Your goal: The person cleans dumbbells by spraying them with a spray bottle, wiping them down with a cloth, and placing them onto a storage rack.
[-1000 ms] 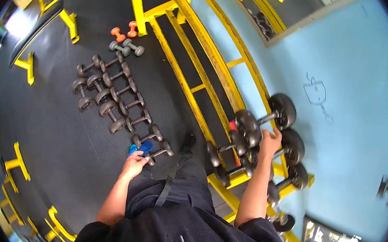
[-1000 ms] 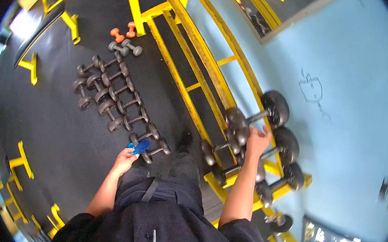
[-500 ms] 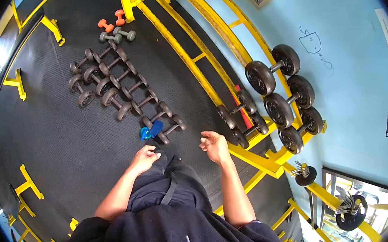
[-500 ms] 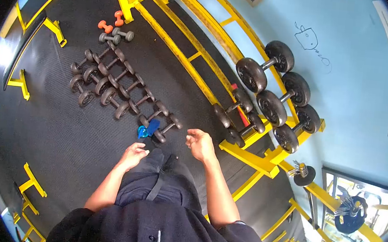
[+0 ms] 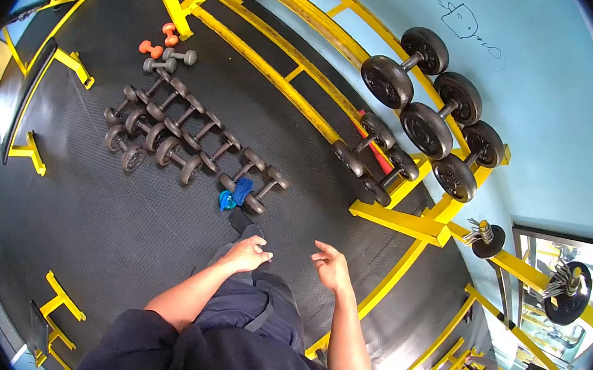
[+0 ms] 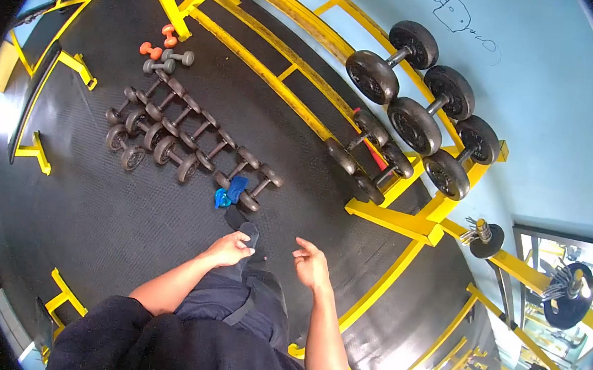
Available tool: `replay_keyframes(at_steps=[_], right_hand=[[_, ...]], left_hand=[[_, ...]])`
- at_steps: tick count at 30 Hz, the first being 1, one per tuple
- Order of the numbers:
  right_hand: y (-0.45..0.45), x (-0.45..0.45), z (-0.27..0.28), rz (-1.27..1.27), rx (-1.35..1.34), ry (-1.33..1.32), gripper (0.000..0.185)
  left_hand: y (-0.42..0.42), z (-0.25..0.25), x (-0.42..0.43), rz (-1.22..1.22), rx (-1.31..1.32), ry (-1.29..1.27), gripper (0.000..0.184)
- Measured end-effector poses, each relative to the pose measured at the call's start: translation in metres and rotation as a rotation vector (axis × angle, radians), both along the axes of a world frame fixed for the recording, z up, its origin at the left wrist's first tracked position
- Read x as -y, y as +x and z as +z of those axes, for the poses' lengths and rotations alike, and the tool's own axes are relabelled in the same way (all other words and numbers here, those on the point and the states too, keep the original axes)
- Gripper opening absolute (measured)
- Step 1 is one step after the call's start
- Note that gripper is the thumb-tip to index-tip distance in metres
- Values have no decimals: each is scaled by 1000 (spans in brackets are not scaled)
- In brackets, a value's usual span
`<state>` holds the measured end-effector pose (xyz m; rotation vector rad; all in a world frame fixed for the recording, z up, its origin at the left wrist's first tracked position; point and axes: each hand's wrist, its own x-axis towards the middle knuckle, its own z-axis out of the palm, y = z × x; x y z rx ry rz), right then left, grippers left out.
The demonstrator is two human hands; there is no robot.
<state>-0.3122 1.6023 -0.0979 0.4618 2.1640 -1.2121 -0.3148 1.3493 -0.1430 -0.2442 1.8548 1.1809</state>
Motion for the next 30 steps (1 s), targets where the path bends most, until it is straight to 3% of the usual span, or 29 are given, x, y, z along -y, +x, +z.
replay_keyframes(at_steps=[4,6,10,14,19,22,28,30], right_hand=[[43,7,-51,-242,175,-257,49],[73,14,-86,-71,165,-4,49],[118,45,-114,-176,258,-172,47],[151,68,-136,-218,320,-148,47],[121,102,-180,-63,406,148,43],[93,138,-243,-161,442,111,42],[-10,212,-384,31,117,289,50],[-44,231,-422,138,-39,409,61]], left_hand=[[32,-1,2,-57,-93,-97,58],[56,-6,15,-43,-64,-116,59],[95,-22,51,-28,104,-127,61],[108,-60,89,11,158,-201,56],[68,-131,127,28,240,-233,58],[41,-194,148,45,256,-246,56],[-4,-324,174,3,143,-251,59],[-9,-367,182,-215,-51,-355,65]])
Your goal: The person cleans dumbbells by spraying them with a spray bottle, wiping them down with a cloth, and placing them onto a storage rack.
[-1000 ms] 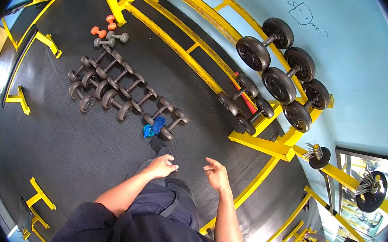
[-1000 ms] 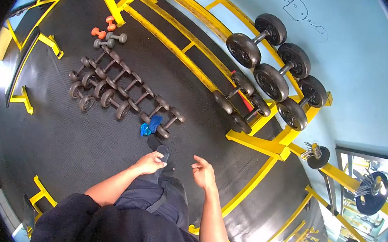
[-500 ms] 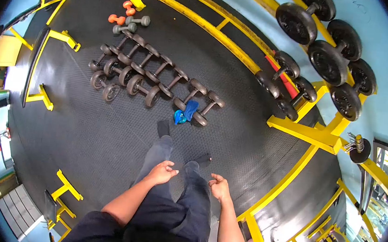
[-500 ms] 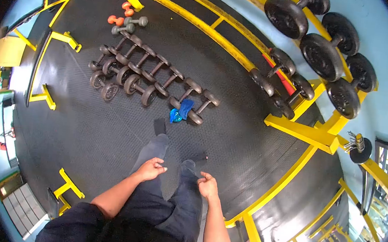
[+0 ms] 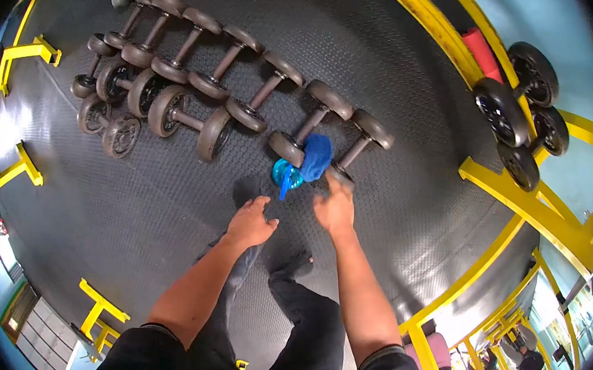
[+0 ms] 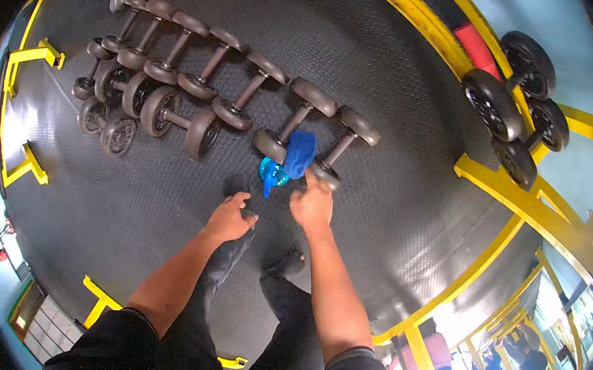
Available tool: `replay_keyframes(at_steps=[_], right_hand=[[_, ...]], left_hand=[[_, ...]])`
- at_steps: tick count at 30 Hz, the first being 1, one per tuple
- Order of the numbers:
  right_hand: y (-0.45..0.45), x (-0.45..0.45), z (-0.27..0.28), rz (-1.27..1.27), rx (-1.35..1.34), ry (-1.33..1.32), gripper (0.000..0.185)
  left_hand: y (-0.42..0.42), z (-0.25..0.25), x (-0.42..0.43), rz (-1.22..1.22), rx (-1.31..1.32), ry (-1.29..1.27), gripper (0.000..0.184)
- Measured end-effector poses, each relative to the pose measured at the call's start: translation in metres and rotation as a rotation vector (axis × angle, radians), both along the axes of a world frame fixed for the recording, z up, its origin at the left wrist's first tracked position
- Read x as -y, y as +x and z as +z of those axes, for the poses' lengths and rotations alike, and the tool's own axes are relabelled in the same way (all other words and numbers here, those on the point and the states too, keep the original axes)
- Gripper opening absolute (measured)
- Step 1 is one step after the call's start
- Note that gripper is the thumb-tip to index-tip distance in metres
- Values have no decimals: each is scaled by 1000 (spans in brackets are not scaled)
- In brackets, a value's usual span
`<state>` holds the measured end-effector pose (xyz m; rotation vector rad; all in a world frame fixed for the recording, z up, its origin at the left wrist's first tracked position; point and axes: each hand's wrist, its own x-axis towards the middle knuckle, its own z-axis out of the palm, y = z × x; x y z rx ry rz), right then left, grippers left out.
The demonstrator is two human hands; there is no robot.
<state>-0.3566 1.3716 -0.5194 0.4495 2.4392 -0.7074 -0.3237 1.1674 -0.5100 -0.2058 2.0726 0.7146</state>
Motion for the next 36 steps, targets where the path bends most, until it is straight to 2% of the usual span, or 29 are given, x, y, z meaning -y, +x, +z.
replay_keyframes(at_steps=[1,3,4,6,7,8,10,12,15,16,17,20,21,23,25,28,30,32,34,36], right_hand=[[-13,5,-20,9,-8,-1,61],[-23,7,-55,258,-37,199,75],[-16,5,-67,246,-41,205,75],[-14,-1,-94,254,-15,264,88],[-1,-5,-116,315,-203,330,93],[0,-2,-122,307,-156,354,89],[2,1,-128,288,-247,357,83],[5,3,-135,268,-324,402,75],[9,3,-156,290,-377,503,72],[9,1,-159,249,-360,438,68],[12,-1,-155,299,-354,476,65],[13,-18,-151,295,-395,362,65],[11,-14,-141,328,-424,353,65],[17,-12,-120,257,-468,353,44],[16,-7,-127,261,-451,361,47],[14,-6,-131,237,-440,351,48],[10,-20,-154,225,-536,285,48],[10,-32,-153,207,-475,244,44],[10,-44,-151,-27,-353,31,44],[18,-52,-157,-59,-466,2,38]], left_hand=[[-14,-8,-2,9,-8,-1,65],[-59,12,-11,-313,231,-203,68],[-69,17,-15,-326,223,-201,68],[-96,27,-23,-273,-132,-23,73],[-107,32,-26,-263,-183,-32,73],[-114,36,-28,-322,-207,-7,73],[-121,45,-33,-390,-262,-9,72],[-112,61,-41,-428,-536,118,69],[-95,90,-53,-556,-594,112,64],[-88,97,-56,-566,-603,114,62],[-82,103,-59,-566,-577,128,61],[-71,96,-49,-473,-556,190,59],[-69,88,-42,-460,-493,150,61],[-56,92,-21,-456,-418,28,63],[-42,100,-3,-505,-275,-101,71],[-21,117,22,-314,-386,58,74],[-8,118,40,-252,-444,37,73],[4,115,55,-220,-369,-48,74],[14,107,74,-184,-343,-76,75],[26,99,96,-116,-341,-139,76]])
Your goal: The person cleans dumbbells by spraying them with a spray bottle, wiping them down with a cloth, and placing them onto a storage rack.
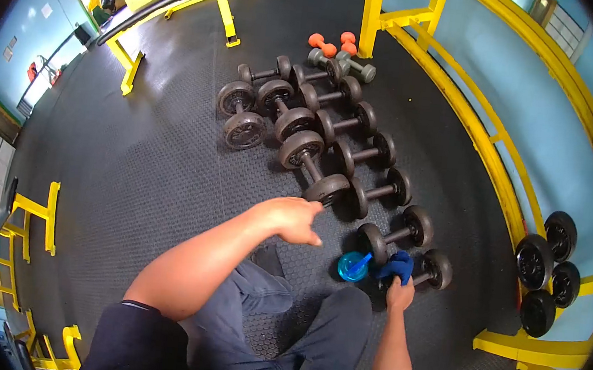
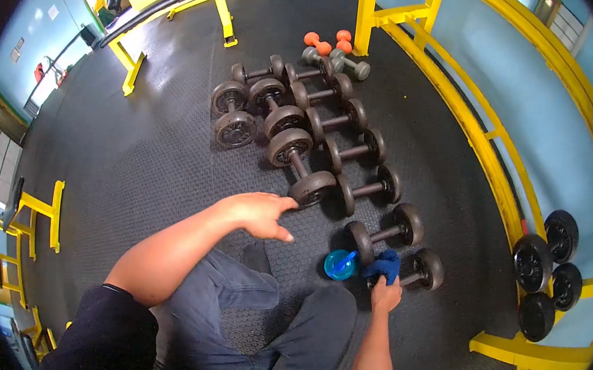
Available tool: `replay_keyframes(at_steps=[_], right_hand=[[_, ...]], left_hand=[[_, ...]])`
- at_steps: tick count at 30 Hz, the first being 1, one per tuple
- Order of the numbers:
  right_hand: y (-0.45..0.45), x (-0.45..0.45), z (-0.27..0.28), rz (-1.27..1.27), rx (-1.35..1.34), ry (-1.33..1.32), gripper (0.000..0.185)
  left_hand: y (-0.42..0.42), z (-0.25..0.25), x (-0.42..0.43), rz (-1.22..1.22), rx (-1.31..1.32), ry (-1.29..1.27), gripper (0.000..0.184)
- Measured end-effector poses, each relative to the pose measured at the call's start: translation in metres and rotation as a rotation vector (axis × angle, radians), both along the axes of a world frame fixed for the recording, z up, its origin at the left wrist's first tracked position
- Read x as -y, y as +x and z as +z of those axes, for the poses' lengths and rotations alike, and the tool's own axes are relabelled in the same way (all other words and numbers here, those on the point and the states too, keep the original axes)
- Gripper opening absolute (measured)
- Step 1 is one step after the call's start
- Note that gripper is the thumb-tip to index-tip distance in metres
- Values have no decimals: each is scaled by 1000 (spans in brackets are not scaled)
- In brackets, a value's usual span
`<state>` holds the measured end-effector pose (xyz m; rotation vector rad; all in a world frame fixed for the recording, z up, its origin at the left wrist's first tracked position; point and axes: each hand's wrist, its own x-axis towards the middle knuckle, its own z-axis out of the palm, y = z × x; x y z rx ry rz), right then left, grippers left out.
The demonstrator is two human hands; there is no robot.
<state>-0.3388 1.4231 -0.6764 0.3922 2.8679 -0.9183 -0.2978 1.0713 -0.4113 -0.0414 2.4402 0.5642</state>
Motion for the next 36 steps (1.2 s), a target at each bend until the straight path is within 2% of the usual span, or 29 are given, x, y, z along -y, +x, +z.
replay_keyframes(at_steps=[2,3,4,6,7,9,10,12,14,16,18,20,21,23,27,30,31,34,36], right_hand=[[7,2,12,-51,-100,-194,30],[8,3,18,-9,-232,-391,23],[7,7,23,-4,-238,-389,23],[8,17,33,-33,-481,-394,19],[8,32,53,-20,-484,-392,19],[17,76,114,70,-329,-807,14],[18,93,137,69,-338,-801,14],[12,119,171,283,-308,-818,12],[-8,127,173,341,-316,-756,14],[-23,121,160,386,-309,-693,16],[-33,91,131,276,-322,-127,26],[-28,53,84,251,-283,390,36],[-21,33,58,244,-276,393,36],[-15,8,13,20,-35,267,38],[-12,19,17,-131,-31,157,36],[-14,23,21,-148,1,186,35],[-11,19,15,-187,28,182,35],[-9,14,7,-132,-46,194,32],[-11,14,7,-135,-13,179,26]], left_hand=[[13,-1,17,49,13,-48,76],[18,6,21,92,40,-102,76],[22,13,25,96,34,-100,76],[37,27,28,167,-37,-53,77],[42,32,29,215,-97,-33,77],[42,32,35,247,-121,-6,77],[40,30,38,276,-141,22,76],[34,18,47,290,-188,43,74],[27,11,56,319,-238,64,72],[18,15,56,272,-177,81,68],[2,7,43,351,-234,188,66],[-10,-2,41,353,-109,169,66],[-18,-16,43,333,-78,106,67],[-42,-62,54,371,-31,-18,73],[-79,-141,58,664,-69,41,97],[-100,-188,36,563,-99,46,103],[-106,-194,25,537,-153,66,100],[-121,-216,10,617,-201,-94,76],[-127,-215,12,567,-166,-108,71]])
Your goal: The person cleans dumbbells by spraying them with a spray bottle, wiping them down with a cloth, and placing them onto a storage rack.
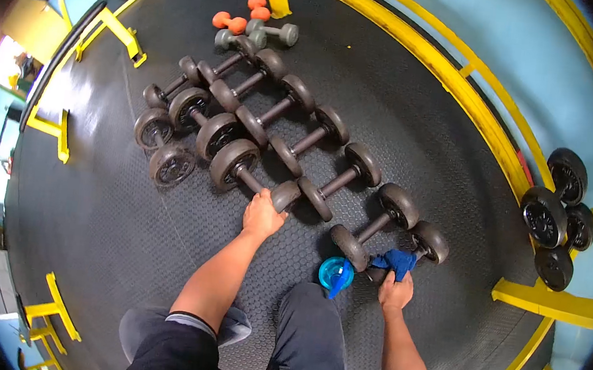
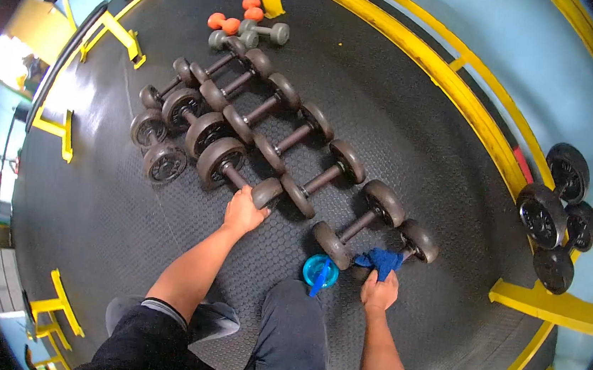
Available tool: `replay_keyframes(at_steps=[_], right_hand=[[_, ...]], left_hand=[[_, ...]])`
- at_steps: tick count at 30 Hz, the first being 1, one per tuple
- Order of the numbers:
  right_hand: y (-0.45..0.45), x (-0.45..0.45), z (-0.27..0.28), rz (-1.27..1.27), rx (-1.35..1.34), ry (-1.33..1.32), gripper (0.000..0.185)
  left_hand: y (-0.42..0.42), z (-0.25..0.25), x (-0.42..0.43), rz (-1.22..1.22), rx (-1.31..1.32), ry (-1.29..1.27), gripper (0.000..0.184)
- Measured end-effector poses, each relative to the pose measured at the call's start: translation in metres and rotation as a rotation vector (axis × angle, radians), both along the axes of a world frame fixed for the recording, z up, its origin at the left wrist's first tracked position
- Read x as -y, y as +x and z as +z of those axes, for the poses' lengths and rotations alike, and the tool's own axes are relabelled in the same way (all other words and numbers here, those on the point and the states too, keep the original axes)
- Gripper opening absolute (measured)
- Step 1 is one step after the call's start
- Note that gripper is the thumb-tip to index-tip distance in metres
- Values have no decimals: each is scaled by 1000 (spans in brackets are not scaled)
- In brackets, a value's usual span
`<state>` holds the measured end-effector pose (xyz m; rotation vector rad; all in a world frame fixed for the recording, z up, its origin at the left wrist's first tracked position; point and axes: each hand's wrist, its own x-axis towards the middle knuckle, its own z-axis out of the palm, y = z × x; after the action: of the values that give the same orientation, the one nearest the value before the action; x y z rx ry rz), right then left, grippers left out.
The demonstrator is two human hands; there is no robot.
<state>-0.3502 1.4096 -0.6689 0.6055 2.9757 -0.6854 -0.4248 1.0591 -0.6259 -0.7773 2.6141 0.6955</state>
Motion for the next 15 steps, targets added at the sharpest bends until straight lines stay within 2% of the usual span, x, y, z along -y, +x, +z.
replay_keyframes(at_steps=[1,5,6,8,9,12,13,15], right_hand=[[1,1,0,-18,12,-9,26],[-3,2,4,-17,12,-30,27],[-1,2,3,-28,24,-13,26],[4,-1,1,-37,33,-13,26],[7,-2,-2,-24,29,-1,26],[7,-8,-11,4,16,-64,29],[2,-3,5,-12,36,-66,29],[5,-6,-3,-13,53,-54,29]], left_hand=[[1,5,3,-27,28,-5,66],[13,14,16,-173,54,-77,66],[8,31,22,-192,51,-89,66],[18,74,37,-362,254,-4,66],[23,94,41,-369,276,-20,66],[20,135,44,-428,467,105,64],[24,140,41,-508,551,192,61],[38,148,32,-656,662,346,55]])
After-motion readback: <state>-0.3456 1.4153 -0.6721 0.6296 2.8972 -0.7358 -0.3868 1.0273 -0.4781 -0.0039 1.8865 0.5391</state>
